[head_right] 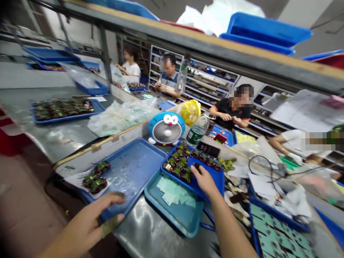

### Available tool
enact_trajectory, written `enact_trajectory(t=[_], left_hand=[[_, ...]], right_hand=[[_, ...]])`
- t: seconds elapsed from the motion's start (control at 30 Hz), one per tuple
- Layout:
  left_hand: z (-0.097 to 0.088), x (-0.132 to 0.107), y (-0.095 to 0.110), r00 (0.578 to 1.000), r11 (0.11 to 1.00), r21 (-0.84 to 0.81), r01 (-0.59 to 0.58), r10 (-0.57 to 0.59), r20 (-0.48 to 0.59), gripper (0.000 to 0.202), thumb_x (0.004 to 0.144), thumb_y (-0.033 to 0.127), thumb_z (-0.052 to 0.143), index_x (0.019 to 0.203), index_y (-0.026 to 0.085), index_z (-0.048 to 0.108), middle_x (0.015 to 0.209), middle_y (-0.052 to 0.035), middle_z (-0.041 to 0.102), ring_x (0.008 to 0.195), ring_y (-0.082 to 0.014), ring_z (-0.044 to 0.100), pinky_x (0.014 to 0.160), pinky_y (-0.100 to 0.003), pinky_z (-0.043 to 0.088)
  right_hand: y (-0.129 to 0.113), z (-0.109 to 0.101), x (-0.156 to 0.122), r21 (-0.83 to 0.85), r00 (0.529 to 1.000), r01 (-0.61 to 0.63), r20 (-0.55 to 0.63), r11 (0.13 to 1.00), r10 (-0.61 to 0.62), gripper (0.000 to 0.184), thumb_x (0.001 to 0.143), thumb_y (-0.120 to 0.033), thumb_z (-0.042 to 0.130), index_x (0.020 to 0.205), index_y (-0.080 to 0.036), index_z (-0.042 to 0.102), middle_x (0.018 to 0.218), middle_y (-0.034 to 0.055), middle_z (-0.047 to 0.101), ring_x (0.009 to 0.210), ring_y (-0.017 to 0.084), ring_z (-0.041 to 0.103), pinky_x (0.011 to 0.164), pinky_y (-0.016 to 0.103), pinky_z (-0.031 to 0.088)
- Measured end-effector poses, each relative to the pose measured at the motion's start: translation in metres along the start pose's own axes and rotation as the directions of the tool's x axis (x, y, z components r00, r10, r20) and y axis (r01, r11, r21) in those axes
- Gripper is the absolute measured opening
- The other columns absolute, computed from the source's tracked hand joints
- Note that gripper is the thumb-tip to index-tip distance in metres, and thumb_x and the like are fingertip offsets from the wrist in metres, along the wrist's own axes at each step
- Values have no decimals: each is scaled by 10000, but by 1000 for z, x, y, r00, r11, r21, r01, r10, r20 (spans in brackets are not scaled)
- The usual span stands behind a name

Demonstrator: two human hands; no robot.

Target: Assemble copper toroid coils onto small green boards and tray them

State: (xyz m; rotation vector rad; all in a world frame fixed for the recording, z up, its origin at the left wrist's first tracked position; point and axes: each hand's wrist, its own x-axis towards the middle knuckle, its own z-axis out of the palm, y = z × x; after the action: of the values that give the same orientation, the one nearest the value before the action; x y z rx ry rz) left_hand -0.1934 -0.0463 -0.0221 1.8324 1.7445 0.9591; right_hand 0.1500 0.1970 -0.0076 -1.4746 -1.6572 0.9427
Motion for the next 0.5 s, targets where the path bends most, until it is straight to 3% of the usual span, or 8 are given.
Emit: enact_trajectory(t=[0.07,0.13,0.2,0.3,0.4,0.5], left_hand=[[-18,-2,-20,959,969,247,21,50,-277,321,927,486,683,1128,251,769,1299,-137,714,1218,-374,668,1066,-485,528],[-32,0,-39,911,889,441,123,75,-405,352,950,469,638,1134,202,773,1294,-202,681,1324,-479,570,1108,-641,441],[-39,7,-53,917,813,550,190,53,-396,338,975,439,600,1089,180,784,1244,-224,678,1431,-533,460,1118,-697,392],[-38,16,-63,933,791,580,196,32,-358,303,982,397,572,907,212,800,1130,-210,709,1446,-528,446,1096,-702,387],[-35,18,-57,931,841,515,165,40,-363,311,970,386,559,852,224,797,1129,-213,720,1412,-533,470,1071,-721,382],[-35,21,-32,936,967,241,85,5,-353,274,936,469,636,905,250,798,1251,-170,702,1397,-486,495,1150,-663,344]], right_hand=[[-1,-4,-18,22,996,21,-89,1000,-19,488,910,-542,753,1206,-157,712,1182,127,766,1158,331,691,1079,518,501],[-7,-6,-48,55,985,46,-170,997,-36,650,906,-637,693,1366,-179,646,1338,145,723,1275,350,646,1144,508,453],[-15,-3,-83,92,980,66,-196,994,-47,683,907,-653,683,1425,-213,617,1383,130,710,1291,339,651,1143,494,466],[-17,9,-129,158,984,87,-166,984,-61,639,902,-587,738,1429,-241,639,1412,127,701,1305,338,656,1141,488,483],[-9,23,-158,193,988,38,-155,980,-8,597,878,-552,785,1373,-231,697,1387,143,718,1278,356,675,1097,474,526],[-12,44,-176,238,998,-18,-52,971,32,505,901,-529,774,1293,-213,738,1304,145,753,1206,337,708,1022,418,569]])
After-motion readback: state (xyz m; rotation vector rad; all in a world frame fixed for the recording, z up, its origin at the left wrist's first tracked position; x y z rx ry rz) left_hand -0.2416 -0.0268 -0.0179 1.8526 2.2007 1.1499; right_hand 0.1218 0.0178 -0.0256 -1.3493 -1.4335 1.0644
